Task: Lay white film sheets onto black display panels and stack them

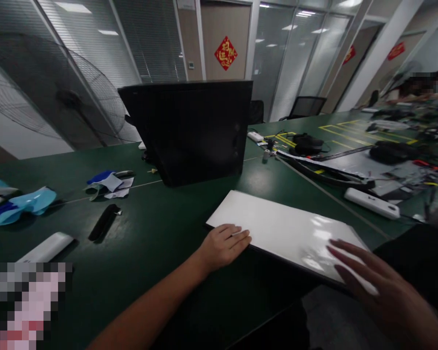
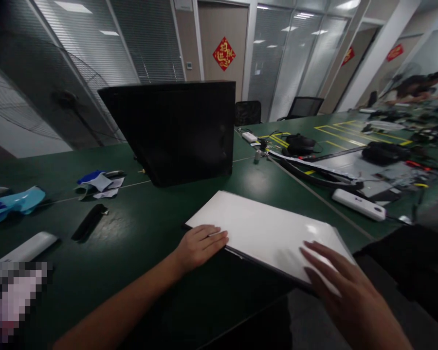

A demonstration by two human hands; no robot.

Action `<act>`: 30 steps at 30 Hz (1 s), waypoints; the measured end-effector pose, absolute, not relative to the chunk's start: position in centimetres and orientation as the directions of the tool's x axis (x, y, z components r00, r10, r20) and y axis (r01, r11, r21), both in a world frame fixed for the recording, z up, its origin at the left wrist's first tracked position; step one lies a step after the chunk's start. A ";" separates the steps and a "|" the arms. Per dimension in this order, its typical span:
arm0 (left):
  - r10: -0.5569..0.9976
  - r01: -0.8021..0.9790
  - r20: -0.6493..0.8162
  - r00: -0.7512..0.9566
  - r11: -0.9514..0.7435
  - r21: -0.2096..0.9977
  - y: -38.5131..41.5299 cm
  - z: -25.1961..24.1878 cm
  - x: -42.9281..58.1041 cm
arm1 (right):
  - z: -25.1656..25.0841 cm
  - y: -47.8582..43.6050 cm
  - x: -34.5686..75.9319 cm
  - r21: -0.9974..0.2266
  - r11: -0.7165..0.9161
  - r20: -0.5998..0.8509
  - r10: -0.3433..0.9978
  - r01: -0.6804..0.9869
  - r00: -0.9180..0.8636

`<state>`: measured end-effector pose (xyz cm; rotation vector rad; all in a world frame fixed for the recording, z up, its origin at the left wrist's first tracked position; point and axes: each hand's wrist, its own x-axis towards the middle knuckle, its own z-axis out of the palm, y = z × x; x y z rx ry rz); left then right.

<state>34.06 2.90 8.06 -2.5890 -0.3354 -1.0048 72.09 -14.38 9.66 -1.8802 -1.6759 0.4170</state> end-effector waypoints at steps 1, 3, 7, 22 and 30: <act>0.105 0.349 0.675 0.730 -0.907 -0.236 3.3 8.0 35.0 | 10.5 -13.6 70.5 -0.548 0.061 0.140 0.990 0.834 0.020; 0.130 0.365 0.629 0.767 -0.894 -0.260 4.1 7.7 36.7 | 11.4 -12.0 68.3 -0.467 0.183 0.093 0.983 0.865 -0.157; 0.175 0.385 0.543 0.821 -0.872 -0.302 5.3 6.8 38.7 | 11.7 -9.7 67.6 -0.421 0.202 -0.027 0.972 0.884 -0.235; 0.101 0.318 0.498 0.861 -0.871 -0.374 3.6 4.4 36.4 | 7.2 -2.5 71.1 -0.297 0.108 -0.182 0.969 0.949 -0.167; 0.337 0.474 0.437 0.834 -0.842 -0.256 -3.3 4.2 26.5 | 2.0 4.3 74.5 -0.262 0.103 -0.129 0.982 0.959 -0.141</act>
